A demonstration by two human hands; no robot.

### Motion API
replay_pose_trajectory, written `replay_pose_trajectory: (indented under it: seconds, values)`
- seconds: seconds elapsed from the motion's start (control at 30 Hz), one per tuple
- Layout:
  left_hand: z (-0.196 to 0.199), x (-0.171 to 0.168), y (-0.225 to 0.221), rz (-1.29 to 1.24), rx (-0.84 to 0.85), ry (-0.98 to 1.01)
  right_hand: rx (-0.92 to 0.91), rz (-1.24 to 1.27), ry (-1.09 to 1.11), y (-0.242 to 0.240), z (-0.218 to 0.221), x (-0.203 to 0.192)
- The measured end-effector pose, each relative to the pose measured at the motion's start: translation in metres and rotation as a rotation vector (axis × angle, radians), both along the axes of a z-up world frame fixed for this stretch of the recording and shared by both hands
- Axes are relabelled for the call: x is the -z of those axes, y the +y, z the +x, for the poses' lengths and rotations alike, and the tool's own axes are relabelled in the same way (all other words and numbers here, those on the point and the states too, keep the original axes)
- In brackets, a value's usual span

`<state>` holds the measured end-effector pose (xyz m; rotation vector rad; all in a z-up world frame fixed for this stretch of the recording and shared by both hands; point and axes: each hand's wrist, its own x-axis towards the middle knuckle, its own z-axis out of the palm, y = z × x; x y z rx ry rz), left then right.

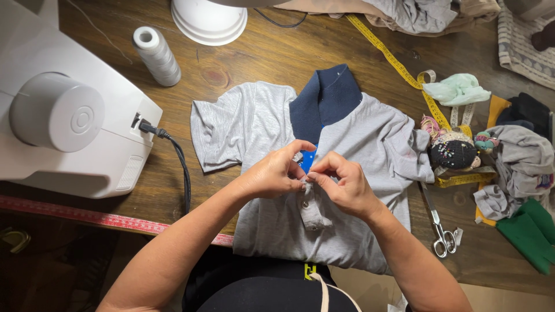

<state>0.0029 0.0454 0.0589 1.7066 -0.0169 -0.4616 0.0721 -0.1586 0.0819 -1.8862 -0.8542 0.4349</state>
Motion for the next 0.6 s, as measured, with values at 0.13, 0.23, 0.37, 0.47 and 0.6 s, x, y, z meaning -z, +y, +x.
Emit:
replay_pose_trajectory:
  seconds: [0.13,0.23,0.37,0.47,0.6]
  values:
    - [-0.001,-0.001,0.001,-0.025,-0.017,0.010,0.048,0.002,0.011,-0.007,-0.007,0.002]
    - [0.001,-0.002,0.001,-0.013,-0.009,0.002,0.100,0.034,0.034,-0.011,-0.011,0.005]
    - [0.004,-0.001,0.003,0.060,0.009,-0.029,0.130,0.058,-0.021,-0.012,-0.021,-0.001]
    - [0.003,-0.001,0.004,0.049,0.010,-0.032,0.121,0.075,-0.067,-0.005,-0.031,-0.012]
    - [0.004,0.006,0.002,0.034,0.006,-0.019,0.098,0.070,-0.076,-0.007,-0.027,-0.011]
